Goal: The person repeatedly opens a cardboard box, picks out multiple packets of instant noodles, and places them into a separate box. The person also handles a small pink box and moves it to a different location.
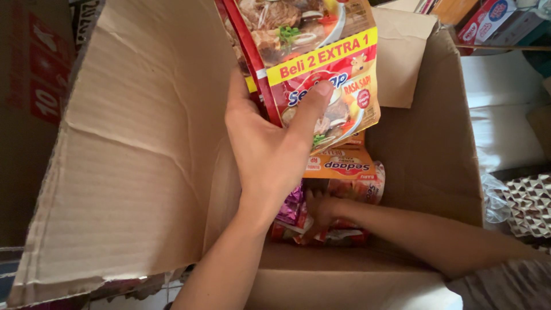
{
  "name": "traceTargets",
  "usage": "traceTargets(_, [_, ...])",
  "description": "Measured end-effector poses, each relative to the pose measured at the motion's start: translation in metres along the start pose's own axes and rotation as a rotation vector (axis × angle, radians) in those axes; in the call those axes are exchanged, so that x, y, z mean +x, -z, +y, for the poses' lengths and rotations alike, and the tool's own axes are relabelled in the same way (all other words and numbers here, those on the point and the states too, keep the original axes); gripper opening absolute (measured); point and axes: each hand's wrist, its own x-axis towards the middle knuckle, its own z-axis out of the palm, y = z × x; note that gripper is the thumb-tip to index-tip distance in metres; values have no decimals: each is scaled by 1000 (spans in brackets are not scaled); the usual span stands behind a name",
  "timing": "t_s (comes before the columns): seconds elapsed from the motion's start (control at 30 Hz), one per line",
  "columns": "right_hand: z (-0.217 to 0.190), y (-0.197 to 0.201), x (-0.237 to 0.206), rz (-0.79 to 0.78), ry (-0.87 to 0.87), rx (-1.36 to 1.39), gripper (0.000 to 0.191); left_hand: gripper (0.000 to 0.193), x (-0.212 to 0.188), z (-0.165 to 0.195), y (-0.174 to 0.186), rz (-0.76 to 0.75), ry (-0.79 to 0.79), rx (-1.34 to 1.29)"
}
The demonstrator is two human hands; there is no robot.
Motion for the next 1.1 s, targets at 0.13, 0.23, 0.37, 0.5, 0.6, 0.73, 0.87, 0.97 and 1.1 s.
traceTargets(0.13, [5,0,0,24,-44,194,157,45,0,-1,1,8,0,13])
traceTargets(0.23, [9,-2,-1,-182,291,525,125,45,1,-2,1,8,-9,-49])
traceTargets(0.37, [7,-10,-5,93,341,497,124,41,0,-3,-1,9,-4,-90])
traceTargets(0.5, [0,-7,-12,150,383,539,95,40,0,-1,0,3,-1,-66])
traceTargets(0.6, [-7,-4,-16,97,169,387,73,44,-1,3,0,6,1,-39])
traceTargets(0.73, [-14,-3,-18,176,69,210,58,41,0,5,-1,2,-7,-8])
traceTargets(0.87, [-16,-4,-20,234,0,311,46,44,0,5,0,23,15,85])
traceTargets(0.97, [-20,4,-22,369,44,203,45,44,0,3,-1,9,-9,6])
traceTargets(1.1, [-29,39,-29,371,27,264,55,44,-1,0,2,-4,-25,-14])
